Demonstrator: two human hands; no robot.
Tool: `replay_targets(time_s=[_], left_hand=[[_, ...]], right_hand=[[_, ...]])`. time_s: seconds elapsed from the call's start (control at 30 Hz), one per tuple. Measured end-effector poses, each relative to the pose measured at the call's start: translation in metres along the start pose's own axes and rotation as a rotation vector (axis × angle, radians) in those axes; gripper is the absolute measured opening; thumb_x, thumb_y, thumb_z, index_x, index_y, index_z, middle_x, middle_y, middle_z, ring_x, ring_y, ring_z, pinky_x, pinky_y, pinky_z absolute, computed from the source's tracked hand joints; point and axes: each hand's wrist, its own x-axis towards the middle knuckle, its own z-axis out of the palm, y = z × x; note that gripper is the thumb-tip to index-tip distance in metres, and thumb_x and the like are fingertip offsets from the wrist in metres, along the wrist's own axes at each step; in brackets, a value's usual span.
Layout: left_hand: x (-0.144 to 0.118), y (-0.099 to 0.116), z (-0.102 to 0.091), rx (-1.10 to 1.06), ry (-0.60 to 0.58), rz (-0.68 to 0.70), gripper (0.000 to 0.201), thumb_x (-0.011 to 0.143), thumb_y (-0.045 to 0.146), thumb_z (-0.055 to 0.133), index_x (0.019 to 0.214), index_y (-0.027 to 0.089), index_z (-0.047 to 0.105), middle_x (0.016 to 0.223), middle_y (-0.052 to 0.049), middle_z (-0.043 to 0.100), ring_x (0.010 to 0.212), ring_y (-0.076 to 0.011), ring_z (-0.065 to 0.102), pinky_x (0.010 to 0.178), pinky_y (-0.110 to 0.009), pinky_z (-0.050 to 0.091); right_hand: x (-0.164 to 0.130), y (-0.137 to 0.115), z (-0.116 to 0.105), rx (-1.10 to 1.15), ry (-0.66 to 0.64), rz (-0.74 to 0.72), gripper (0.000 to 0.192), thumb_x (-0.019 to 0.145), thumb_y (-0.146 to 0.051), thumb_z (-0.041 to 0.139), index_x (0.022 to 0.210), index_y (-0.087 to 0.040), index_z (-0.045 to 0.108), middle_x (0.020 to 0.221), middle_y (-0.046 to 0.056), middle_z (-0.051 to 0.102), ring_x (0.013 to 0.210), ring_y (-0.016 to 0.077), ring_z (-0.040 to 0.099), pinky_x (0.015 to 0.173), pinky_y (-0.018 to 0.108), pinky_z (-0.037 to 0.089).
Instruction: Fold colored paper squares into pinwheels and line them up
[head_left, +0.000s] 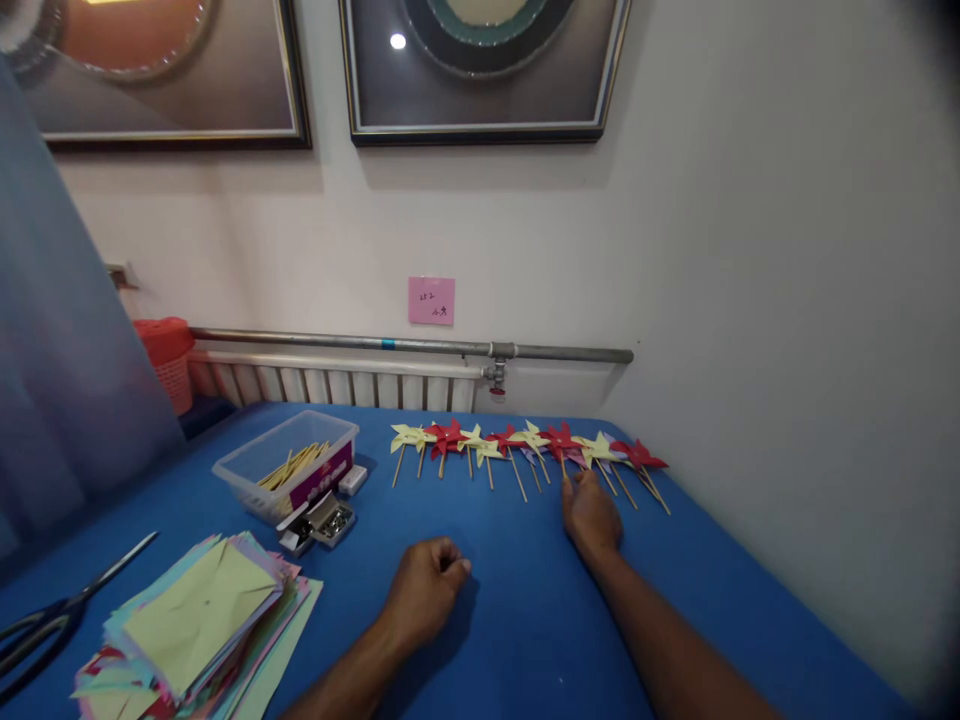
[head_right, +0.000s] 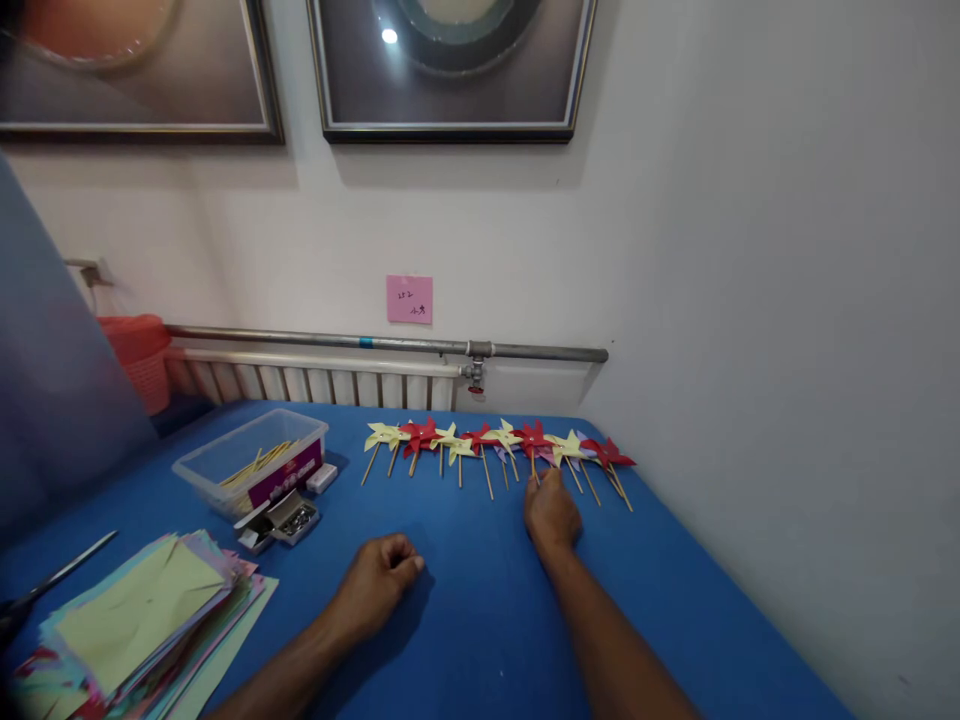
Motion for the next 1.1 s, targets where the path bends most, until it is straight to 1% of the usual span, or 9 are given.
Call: replay_targets(time_s=[0.07,0.17,0.23,0.3,0.4,0.53,0.73,0.97,1.1], left_hand=[[-0.003,0.004,-0.001,0.053,-0.004,0.005,0.017,0.082,0.028,0.056,0.069,0.017,0.058,0.058,0.004,0.048,0.057,-0.0111,0.043,0.055,-0.024,0.028],[-0.010,0.010,-0.001,0.170,-0.015,0.054,0.016,0.083,0.027,0.056,0.071,0.017,0.062,0.060,0.003,0.055,0.060,-0.0119,0.048,0.058,-0.025,0.029],[-0.014,0.012,-0.002,0.241,-0.015,0.122,0.018,0.084,0.026,0.054,0.071,0.017,0.063,0.063,0.002,0.060,0.062,-0.0123,0.051,0.060,-0.025,0.029],[-0.016,0.013,-0.004,0.260,-0.028,0.175,0.023,0.088,0.026,0.049,0.073,0.017,0.064,0.067,0.000,0.065,0.064,-0.0129,0.055,0.060,-0.025,0.030],[-0.015,0.011,-0.009,0.300,-0.008,0.180,0.030,0.093,0.027,0.043,0.077,0.017,0.066,0.074,-0.004,0.070,0.066,-0.0143,0.059,0.060,-0.026,0.030],[-0.011,0.011,-0.019,0.469,0.064,0.133,0.024,0.090,0.022,0.045,0.079,0.018,0.067,0.078,-0.006,0.072,0.072,-0.0169,0.062,0.062,-0.027,0.029],[-0.011,0.017,-0.024,0.600,0.004,0.144,0.026,0.091,0.027,0.045,0.089,0.018,0.070,0.088,-0.010,0.075,0.079,-0.0210,0.066,0.064,-0.029,0.033],[-0.014,0.017,-0.026,0.633,-0.013,0.184,0.026,0.092,0.027,0.046,0.089,0.018,0.070,0.086,-0.010,0.074,0.076,-0.0203,0.066,0.063,-0.029,0.034],[-0.016,0.027,-0.037,0.721,-0.036,0.165,0.023,0.091,0.026,0.049,0.090,0.018,0.071,0.086,-0.011,0.074,0.077,-0.0219,0.066,0.063,-0.030,0.034]], right_hand=[[-0.019,-0.003,0.003,0.030,-0.007,-0.099,0.028,0.101,-0.032,0.040,0.116,-0.018,0.059,0.105,0.014,0.074,0.095,0.0253,0.071,0.074,0.031,0.045],[-0.062,-0.017,0.011,0.094,-0.079,-0.288,0.019,0.098,-0.032,0.047,0.093,-0.023,0.062,0.091,0.004,0.075,0.084,0.0191,0.070,0.071,0.026,0.042],[-0.097,-0.032,0.016,0.280,-0.175,-0.473,0.023,0.098,-0.032,0.046,0.082,-0.022,0.059,0.076,0.002,0.072,0.071,0.0179,0.067,0.065,0.026,0.040],[-0.129,-0.048,0.020,0.479,-0.230,-0.529,0.030,0.098,-0.036,0.041,0.076,-0.023,0.056,0.068,0.000,0.068,0.063,0.0163,0.062,0.059,0.025,0.037],[-0.161,-0.061,0.024,0.616,-0.244,-0.555,0.034,0.098,-0.040,0.040,0.071,-0.023,0.051,0.063,-0.002,0.062,0.058,0.0148,0.055,0.056,0.025,0.033],[-0.166,-0.060,0.033,0.673,-0.315,-0.543,0.038,0.098,-0.045,0.038,0.068,-0.024,0.047,0.060,-0.003,0.057,0.056,0.0150,0.050,0.055,0.026,0.031],[-0.158,-0.059,0.039,0.688,-0.445,-0.591,0.039,0.098,-0.048,0.036,0.069,-0.024,0.046,0.063,-0.003,0.058,0.059,0.0160,0.051,0.057,0.027,0.033],[-0.159,-0.059,0.040,0.691,-0.429,-0.607,0.040,0.098,-0.048,0.036,0.068,-0.024,0.045,0.060,-0.003,0.054,0.057,0.0155,0.049,0.056,0.027,0.032],[-0.159,-0.059,0.040,0.663,-0.430,-0.611,0.040,0.097,-0.049,0.036,0.067,-0.024,0.042,0.058,-0.004,0.051,0.056,0.0151,0.046,0.056,0.027,0.031]])
